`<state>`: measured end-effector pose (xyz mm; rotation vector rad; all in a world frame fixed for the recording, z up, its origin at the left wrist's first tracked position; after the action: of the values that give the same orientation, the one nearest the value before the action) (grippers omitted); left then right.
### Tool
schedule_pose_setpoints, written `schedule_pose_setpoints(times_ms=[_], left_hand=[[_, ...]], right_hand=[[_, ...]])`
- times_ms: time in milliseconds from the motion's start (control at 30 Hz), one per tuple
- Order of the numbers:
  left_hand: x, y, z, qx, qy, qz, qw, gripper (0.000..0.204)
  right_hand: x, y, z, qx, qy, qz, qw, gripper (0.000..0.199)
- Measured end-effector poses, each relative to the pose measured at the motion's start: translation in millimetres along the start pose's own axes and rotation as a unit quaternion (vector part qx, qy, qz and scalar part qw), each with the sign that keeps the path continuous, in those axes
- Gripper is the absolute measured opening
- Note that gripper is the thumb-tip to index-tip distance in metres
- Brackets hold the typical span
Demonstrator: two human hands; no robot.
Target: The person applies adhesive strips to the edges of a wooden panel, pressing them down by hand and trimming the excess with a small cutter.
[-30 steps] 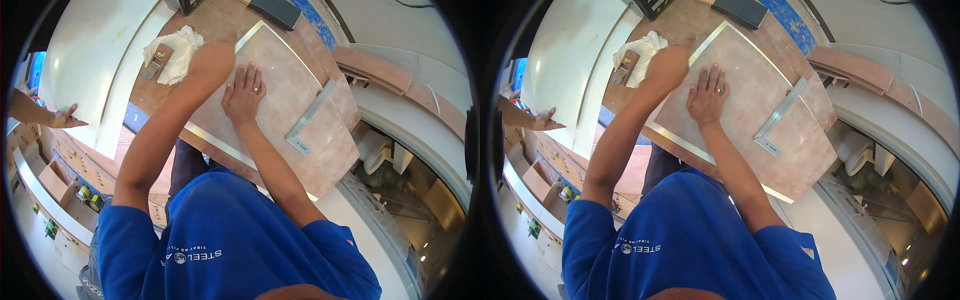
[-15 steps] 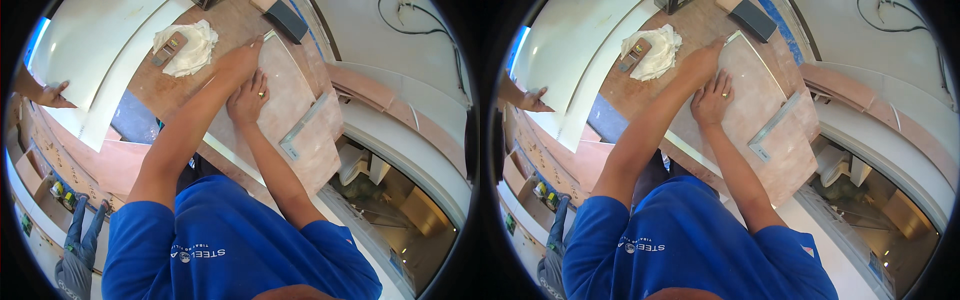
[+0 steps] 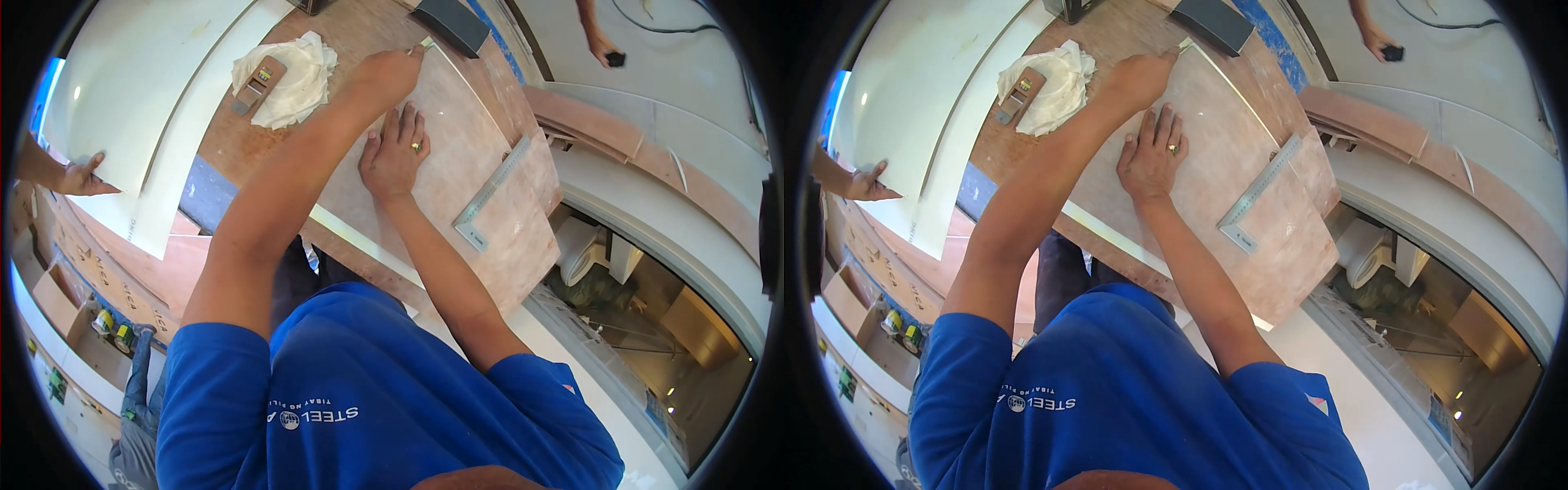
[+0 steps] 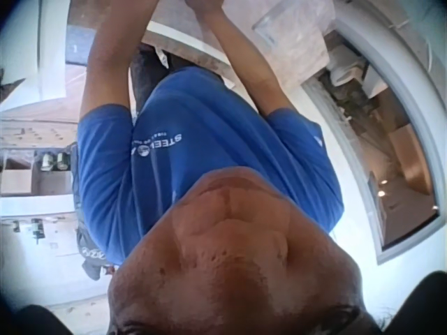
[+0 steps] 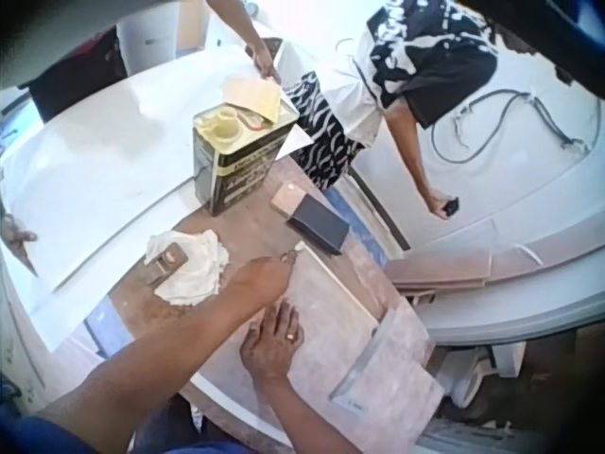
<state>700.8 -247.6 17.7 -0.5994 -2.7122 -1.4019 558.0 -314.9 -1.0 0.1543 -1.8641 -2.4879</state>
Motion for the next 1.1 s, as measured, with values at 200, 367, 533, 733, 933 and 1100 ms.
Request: schedule_pose_setpoints(times_ms=[200, 367, 533, 733, 933, 1100], left_hand=[[5, 3, -2, 0.017, -0.003, -0.068, 0.998, 0.051], [3, -3, -2, 0.004, 0.000, -0.059, 0.998, 0.050], [3, -3, -2, -0.016, 0.001, -0.046, 0.999, 0.049], [15, -3, -12, -0.013, 0.018, -0.018, 1.000, 0.059], [34, -5, -2, -0.001, 0.012, 0.023, 1.000, 0.067], [46, 7, -12, -0.031, -0.001, 0.003, 1.000, 0.066]], right_hand=[[-2, -2, -2, 0.004, -0.010, 0.011, 1.000, 0.061], [-2, -3, -3, 0.011, -0.014, 0.018, 1.000, 0.062], [-2, 0, -2, 0.002, -0.018, 0.023, 1.000, 0.063], [0, -5, -1, 0.006, -0.003, 0.030, 1.000, 0.062], [-1, -2, -1, 0.003, -0.001, 0.005, 1.000, 0.058], [-1, -6, -1, 0.009, 0.008, 0.028, 1.000, 0.063]])
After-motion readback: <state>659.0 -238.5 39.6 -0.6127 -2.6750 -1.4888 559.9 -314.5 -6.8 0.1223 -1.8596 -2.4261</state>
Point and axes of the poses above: each hand's wrist, its own x-axis away from the middle knuckle, its own y-axis out of the back of the hand, z = x × y, the point moved 9 cm from there along -x, towards the middle knuckle, and after that the axes turned 4 degrees about -y, right-handed, at the moved point
